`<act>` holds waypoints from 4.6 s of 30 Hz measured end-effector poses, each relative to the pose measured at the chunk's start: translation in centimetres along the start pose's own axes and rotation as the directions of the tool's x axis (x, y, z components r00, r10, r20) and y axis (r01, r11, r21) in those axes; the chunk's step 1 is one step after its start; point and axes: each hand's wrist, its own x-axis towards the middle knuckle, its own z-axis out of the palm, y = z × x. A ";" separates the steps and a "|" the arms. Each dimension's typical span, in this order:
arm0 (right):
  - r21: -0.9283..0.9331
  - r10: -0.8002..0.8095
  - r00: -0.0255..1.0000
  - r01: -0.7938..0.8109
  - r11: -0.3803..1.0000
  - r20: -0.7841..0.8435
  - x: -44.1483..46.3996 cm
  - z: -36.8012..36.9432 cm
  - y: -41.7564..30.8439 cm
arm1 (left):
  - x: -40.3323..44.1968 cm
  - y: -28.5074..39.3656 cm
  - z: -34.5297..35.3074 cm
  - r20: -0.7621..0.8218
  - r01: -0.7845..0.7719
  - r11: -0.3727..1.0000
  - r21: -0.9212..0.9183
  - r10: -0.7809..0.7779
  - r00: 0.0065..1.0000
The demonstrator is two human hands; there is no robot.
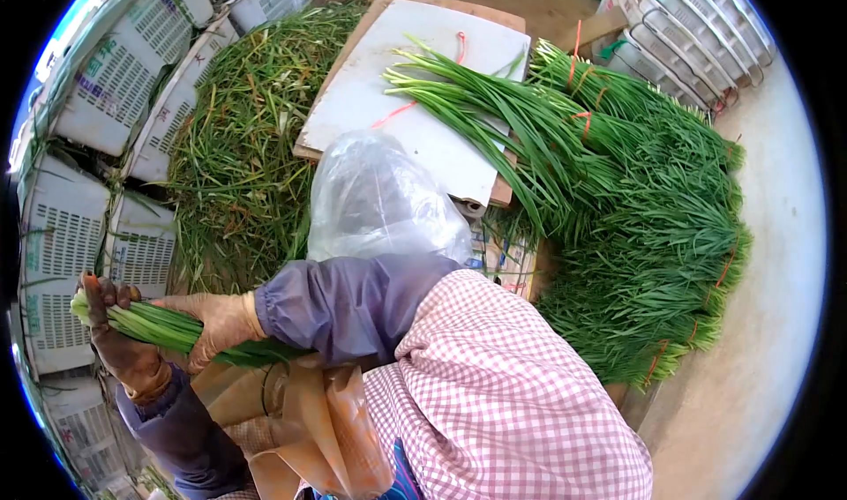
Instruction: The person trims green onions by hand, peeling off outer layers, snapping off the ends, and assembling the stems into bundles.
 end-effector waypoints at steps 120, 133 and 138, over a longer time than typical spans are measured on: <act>-0.269 0.594 0.279 -0.694 0.667 0.755 20.4 35.1 42.2 | -32.8 8.7 -49.5 -0.848 0.526 0.719 0.453 0.166 0.504; -0.116 0.239 0.472 -0.276 0.954 0.848 11.1 39.2 37.1 | -38.0 3.4 -42.9 -0.863 0.140 0.988 0.063 -0.016 0.505; -0.170 0.231 0.548 -0.160 0.972 0.804 10.3 40.1 36.6 | -43.4 10.6 -42.4 -0.897 0.440 0.798 0.411 0.269 0.350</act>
